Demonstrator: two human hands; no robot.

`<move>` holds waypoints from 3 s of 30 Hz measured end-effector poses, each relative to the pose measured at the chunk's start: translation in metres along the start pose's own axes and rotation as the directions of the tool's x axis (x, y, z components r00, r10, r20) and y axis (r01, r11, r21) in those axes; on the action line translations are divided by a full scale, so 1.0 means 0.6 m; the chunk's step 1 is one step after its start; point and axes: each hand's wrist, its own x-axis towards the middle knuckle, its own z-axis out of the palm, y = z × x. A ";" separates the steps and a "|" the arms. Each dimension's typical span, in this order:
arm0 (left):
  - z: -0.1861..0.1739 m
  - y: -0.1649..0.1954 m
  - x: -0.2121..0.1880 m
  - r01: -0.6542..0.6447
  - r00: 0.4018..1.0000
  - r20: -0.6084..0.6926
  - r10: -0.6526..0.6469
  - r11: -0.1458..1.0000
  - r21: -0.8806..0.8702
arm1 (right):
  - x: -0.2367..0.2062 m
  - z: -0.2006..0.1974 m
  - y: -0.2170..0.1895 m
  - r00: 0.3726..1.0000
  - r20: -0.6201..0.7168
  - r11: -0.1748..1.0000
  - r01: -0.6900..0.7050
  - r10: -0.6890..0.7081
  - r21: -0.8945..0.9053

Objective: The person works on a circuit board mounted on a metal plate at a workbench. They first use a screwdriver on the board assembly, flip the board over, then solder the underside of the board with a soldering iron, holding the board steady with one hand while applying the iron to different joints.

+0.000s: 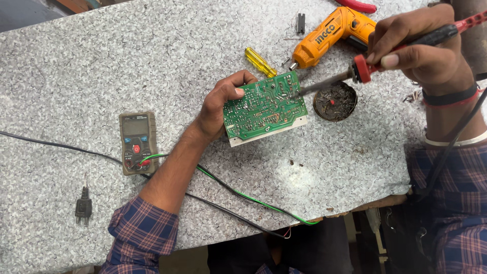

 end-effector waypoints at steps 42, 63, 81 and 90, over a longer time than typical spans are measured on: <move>-0.002 -0.011 0.003 -0.005 1.000 -0.031 0.003 0.998 -0.063 | 0.001 0.012 0.003 0.999 -0.028 0.998 0.021 -0.020 0.053; -0.010 -0.021 0.003 -0.044 0.998 0.035 0.048 0.992 -0.120 | 0.002 0.013 -0.005 1.000 -0.015 0.999 0.002 -0.001 0.036; -0.010 -0.022 0.005 -0.034 0.999 0.023 0.037 0.994 -0.104 | 0.003 0.008 0.000 0.998 -0.054 1.000 0.016 -0.015 0.022; -0.008 -0.020 0.004 -0.057 0.998 -0.038 0.059 0.998 0.032 | 0.003 0.003 0.001 0.997 -0.073 0.999 0.026 -0.028 -0.031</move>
